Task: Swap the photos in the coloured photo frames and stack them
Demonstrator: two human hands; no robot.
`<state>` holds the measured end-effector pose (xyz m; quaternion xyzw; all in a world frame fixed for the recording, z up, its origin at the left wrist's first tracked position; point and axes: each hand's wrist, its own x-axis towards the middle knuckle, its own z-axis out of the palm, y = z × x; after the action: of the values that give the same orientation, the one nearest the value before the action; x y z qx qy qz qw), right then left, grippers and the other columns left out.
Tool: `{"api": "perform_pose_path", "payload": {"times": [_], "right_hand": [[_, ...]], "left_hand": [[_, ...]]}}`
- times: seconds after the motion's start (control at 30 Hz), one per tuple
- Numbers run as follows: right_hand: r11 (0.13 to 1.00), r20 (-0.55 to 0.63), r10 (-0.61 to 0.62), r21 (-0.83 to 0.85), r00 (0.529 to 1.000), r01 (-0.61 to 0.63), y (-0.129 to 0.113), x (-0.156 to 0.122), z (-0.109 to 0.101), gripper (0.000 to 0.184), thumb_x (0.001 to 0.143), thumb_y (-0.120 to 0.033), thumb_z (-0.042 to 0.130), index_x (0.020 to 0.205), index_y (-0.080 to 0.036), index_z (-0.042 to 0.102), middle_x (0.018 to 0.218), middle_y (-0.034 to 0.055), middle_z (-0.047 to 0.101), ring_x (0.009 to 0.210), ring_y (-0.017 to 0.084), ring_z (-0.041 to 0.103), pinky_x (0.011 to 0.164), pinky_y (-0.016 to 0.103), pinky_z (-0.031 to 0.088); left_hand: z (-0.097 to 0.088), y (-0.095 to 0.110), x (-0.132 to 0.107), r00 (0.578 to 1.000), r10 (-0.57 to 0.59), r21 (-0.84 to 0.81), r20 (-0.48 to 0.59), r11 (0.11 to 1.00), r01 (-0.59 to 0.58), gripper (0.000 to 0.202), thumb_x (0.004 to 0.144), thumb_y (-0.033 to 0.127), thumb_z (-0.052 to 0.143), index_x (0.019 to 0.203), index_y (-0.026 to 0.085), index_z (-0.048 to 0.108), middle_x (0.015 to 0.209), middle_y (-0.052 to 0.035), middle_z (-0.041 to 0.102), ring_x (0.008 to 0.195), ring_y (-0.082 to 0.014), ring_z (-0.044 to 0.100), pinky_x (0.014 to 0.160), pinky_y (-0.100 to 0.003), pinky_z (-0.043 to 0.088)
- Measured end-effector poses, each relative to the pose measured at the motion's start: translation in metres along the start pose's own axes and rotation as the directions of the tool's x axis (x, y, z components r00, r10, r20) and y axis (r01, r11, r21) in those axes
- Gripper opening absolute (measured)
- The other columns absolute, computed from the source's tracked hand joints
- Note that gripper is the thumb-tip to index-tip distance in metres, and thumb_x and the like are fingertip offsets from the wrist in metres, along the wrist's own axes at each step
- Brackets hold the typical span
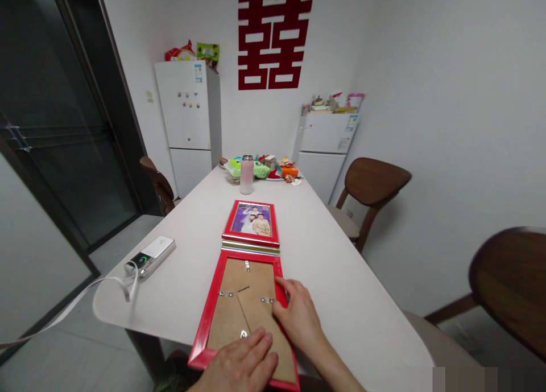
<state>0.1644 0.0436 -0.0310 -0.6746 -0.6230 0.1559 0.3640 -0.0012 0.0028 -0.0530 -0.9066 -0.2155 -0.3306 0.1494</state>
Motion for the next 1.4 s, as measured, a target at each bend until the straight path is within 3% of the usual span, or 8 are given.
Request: {"api": "perform_pose_path", "payload": {"times": [0.23,0.43,0.53,0.67,0.77,0.87,1.07,1.4], "right_hand": [[0.965,0.042,-0.164,-0.199,0.986,0.169,0.001,0.003,0.002,0.032,0.064,-0.016,0.046,0.092,-0.015,0.061,0.11,0.0112,0.049,0.101,0.022,0.046,0.088,0.035,0.036],[0.941,0.077,-0.175,-0.28,0.981,0.19,-0.006,0.014,0.004,0.025,0.068,-0.013,0.044,0.081,-0.016,0.065,0.103,0.0111,0.053,0.093,0.022,0.049,0.084,0.035,0.038],[0.932,0.061,-0.182,-0.306,0.981,0.192,-0.006,0.018,0.006,0.026,0.069,-0.013,0.043,0.083,-0.016,0.065,0.098,0.011,0.055,0.09,0.021,0.05,0.082,0.034,0.039],[0.926,0.077,-0.218,-0.298,0.973,0.231,-0.008,0.01,0.002,0.028,0.072,-0.017,0.043,0.093,-0.014,0.062,0.103,0.0124,0.053,0.095,0.022,0.047,0.084,0.037,0.037],[0.92,0.229,-0.308,-0.174,0.923,0.351,-0.02,-0.004,-0.007,0.027,0.073,-0.02,0.045,0.094,-0.018,0.061,0.109,0.01,0.05,0.102,0.021,0.043,0.088,0.037,0.034],[0.902,0.43,-0.377,-0.03,0.82,0.431,-0.039,-0.015,-0.013,0.022,0.071,-0.022,0.049,0.088,-0.024,0.063,0.106,0.0064,0.052,0.101,0.019,0.044,0.088,0.036,0.034],[0.874,0.484,-0.412,-0.03,0.772,0.486,-0.052,-0.016,-0.003,0.014,0.069,-0.022,0.055,0.076,-0.026,0.066,0.103,0.0047,0.053,0.098,0.02,0.045,0.085,0.037,0.033],[0.919,0.354,-0.356,-0.032,0.865,0.392,-0.057,-0.006,0.009,0.018,0.075,-0.025,0.046,0.083,-0.022,0.063,0.093,0.005,0.056,0.087,0.017,0.049,0.08,0.031,0.036]], "left_hand": [[-0.012,-0.007,0.007,0.983,0.007,-0.075,0.184,0.997,0.006,0.023,0.084,0.02,0.036,0.1,0.014,0.052,0.106,-0.0063,0.06,0.1,-0.0187,0.053,0.077,-0.026,0.048],[-0.014,-0.011,0.014,0.94,-0.004,-0.156,0.341,0.986,0.061,0.028,0.085,0.023,0.034,0.108,0.013,0.046,0.115,-0.0097,0.053,0.107,-0.0213,0.046,0.084,-0.028,0.043],[-0.018,-0.01,0.017,0.916,-0.028,-0.235,0.401,0.963,0.132,0.032,0.082,0.023,0.041,0.112,0.012,0.044,0.119,-0.0109,0.049,0.112,-0.0222,0.041,0.088,-0.031,0.04],[-0.039,-0.022,0.014,0.844,-0.141,-0.29,0.518,0.899,0.328,0.059,0.067,0.031,0.061,0.118,0.012,0.038,0.126,-0.0139,0.04,0.115,-0.0245,0.036,0.095,-0.037,0.033],[-0.053,-0.04,0.003,0.772,-0.331,-0.181,0.543,0.852,0.492,0.076,0.06,0.038,0.067,0.121,0.008,0.034,0.13,-0.0195,0.031,0.119,-0.0291,0.028,0.096,-0.046,0.027],[-0.054,-0.054,-0.009,0.74,-0.383,-0.171,0.553,0.817,0.551,0.084,0.056,0.049,0.066,0.12,0.004,0.036,0.129,-0.0229,0.031,0.119,-0.0307,0.026,0.096,-0.048,0.026],[-0.044,-0.058,-0.013,0.77,-0.348,-0.224,0.534,0.82,0.526,0.082,0.059,0.056,0.06,0.116,0.001,0.04,0.122,-0.025,0.04,0.117,-0.0316,0.03,0.095,-0.048,0.028],[-0.034,-0.06,-0.026,0.852,-0.342,-0.307,0.398,0.825,0.474,0.075,0.059,0.061,0.057,0.113,0.009,0.045,0.118,-0.0204,0.047,0.113,-0.0316,0.038,0.092,-0.048,0.033]]}}
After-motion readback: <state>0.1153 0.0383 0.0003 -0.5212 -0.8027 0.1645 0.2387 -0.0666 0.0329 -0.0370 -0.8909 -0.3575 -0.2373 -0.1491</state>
